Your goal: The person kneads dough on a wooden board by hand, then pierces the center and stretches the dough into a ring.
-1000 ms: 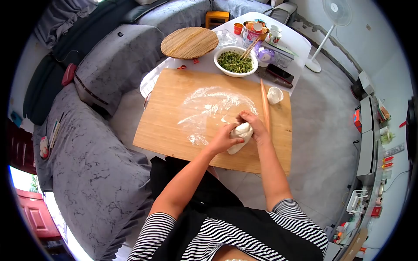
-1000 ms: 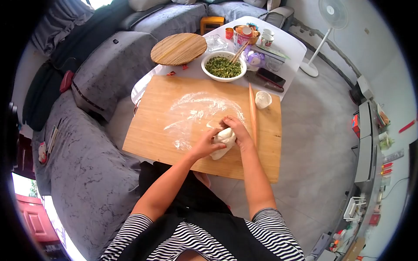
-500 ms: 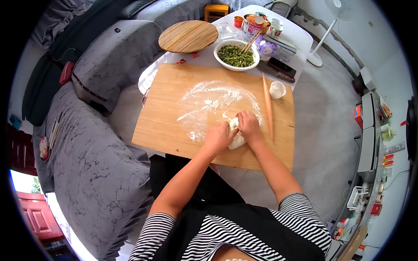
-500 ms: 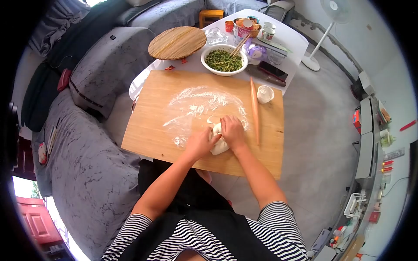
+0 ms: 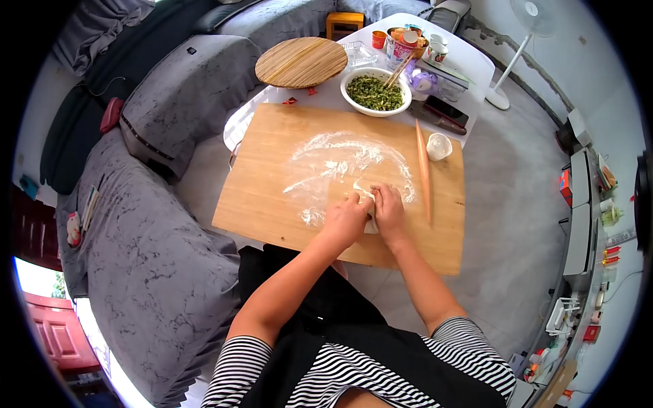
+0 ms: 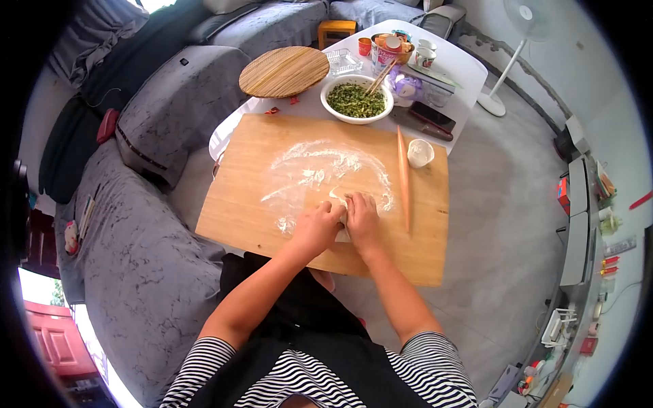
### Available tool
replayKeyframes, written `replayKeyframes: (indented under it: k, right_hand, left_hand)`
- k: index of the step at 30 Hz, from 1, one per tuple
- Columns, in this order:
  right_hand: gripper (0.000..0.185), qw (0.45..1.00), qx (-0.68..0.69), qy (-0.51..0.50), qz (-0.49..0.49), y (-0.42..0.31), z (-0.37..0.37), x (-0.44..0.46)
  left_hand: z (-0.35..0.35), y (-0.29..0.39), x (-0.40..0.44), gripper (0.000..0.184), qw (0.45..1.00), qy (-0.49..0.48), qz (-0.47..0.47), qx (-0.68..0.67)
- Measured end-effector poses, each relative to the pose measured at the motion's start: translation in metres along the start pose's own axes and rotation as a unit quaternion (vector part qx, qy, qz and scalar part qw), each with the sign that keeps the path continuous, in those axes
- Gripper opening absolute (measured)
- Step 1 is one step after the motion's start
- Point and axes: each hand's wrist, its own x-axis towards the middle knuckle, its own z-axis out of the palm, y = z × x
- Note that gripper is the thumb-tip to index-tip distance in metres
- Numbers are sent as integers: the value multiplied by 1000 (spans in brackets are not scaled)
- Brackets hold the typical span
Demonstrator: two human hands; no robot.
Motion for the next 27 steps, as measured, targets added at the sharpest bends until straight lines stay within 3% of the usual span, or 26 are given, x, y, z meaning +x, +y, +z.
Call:
replayKeyframes:
  k: [4, 6, 7, 9, 10, 11, 12, 15, 17, 19, 22, 23, 25, 26, 27]
  right_hand:
    - [14, 994, -98, 14, -56, 18, -8, 8]
    - [16, 995, -92, 7, -49, 29, -7, 18]
    - [16, 995, -92, 8, -50, 32, -4, 22]
    - [20, 1000, 20, -5, 4, 35, -4, 28]
    - [20, 1000, 19, 0, -2, 32, -4, 26]
    - [23, 973, 211, 2, 99, 28, -1, 21]
    - [26, 898, 392, 0, 199, 25, 1, 14]
    - [27, 917, 342, 15, 207, 22, 12, -8]
    - [28, 924, 319, 24, 210, 24, 15, -9]
    - [29, 998, 15, 35, 57, 28, 12, -2]
    - [34, 999, -43, 24, -8, 37, 10, 14]
    - [34, 999, -45, 28, -12, 41, 11, 19]
    - [30, 1000, 10, 10, -6, 43, 11, 27]
    - [30, 1000, 9, 14, -9, 43, 12, 26]
    - [30, 971, 219, -2, 98, 38, 13, 26]
  left_hand:
    - [0, 6, 3, 35, 995, 31, -94, -2]
    - [-5, 3, 11, 40, 964, -104, -224, -96]
    - [-6, 3, 14, 40, 964, -103, -224, -96]
    - [-5, 6, 17, 39, 942, -85, -210, -249]
    - [0, 7, 17, 39, 943, -80, -206, -248]
    - [9, 5, 16, 37, 982, -9, -129, -141]
    - [9, 10, 14, 34, 996, 57, -53, -33]
    - [15, 20, 4, 33, 996, 37, 4, 84]
    - [29, 11, 6, 35, 996, 51, 6, 70]
    - [20, 10, 7, 37, 996, 67, 14, 55]
    - [1, -5, 22, 51, 978, 11, -145, -149]
    - [-3, -6, 24, 51, 979, 15, -141, -149]
    - [-15, -3, 27, 48, 904, -123, -235, -334]
    - [-3, -2, 24, 48, 906, -121, -231, -333]
    - [19, -3, 19, 44, 960, -29, -143, -238]
